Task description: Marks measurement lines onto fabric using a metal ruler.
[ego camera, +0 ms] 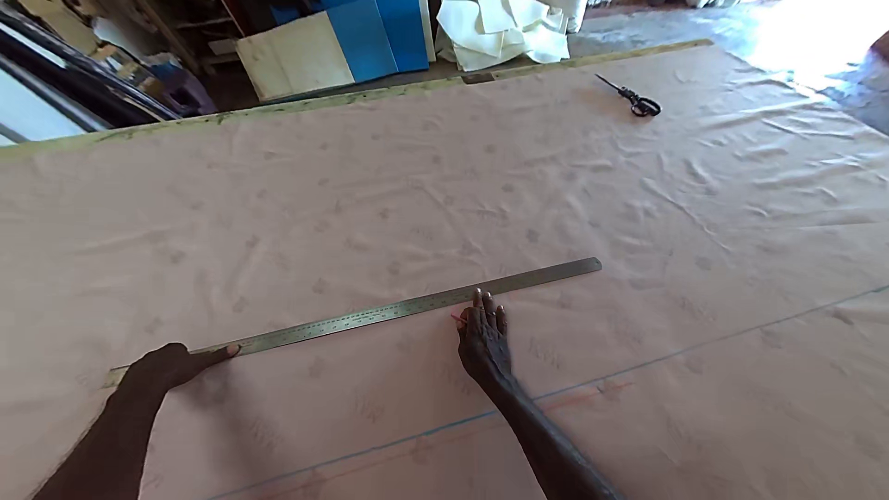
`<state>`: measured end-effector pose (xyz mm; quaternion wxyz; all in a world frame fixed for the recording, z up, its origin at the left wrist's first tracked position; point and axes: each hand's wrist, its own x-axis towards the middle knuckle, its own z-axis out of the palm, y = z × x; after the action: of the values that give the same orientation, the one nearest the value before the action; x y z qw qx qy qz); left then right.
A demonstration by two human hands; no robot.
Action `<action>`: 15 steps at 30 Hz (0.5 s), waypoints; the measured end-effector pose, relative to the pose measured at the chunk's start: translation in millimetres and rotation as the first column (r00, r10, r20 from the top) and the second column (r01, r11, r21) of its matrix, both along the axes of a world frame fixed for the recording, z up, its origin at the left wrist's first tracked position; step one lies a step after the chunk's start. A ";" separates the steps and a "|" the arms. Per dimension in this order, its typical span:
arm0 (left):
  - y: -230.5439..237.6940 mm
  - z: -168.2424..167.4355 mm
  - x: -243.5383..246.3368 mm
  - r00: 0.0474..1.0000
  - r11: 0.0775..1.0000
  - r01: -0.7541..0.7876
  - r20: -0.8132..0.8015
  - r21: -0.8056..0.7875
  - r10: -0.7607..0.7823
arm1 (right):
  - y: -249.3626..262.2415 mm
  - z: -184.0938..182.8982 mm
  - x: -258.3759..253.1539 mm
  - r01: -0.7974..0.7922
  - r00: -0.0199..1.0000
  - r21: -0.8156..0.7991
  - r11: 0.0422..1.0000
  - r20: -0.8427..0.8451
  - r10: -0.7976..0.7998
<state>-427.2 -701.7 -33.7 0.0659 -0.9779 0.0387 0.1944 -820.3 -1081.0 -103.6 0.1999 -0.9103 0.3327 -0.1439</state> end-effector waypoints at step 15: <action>-5.8 2.1 0.3 0.999 1.000 -0.026 -0.045 0.006 0.027 | -63.2 16.0 -50.8 -0.113 0.894 0.387 0.915 0.441 -0.076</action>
<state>-426.9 -707.5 -31.6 0.0650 -0.9736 0.0266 0.2172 -871.1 -1144.3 -87.6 0.4551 -0.7949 0.2915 -0.2758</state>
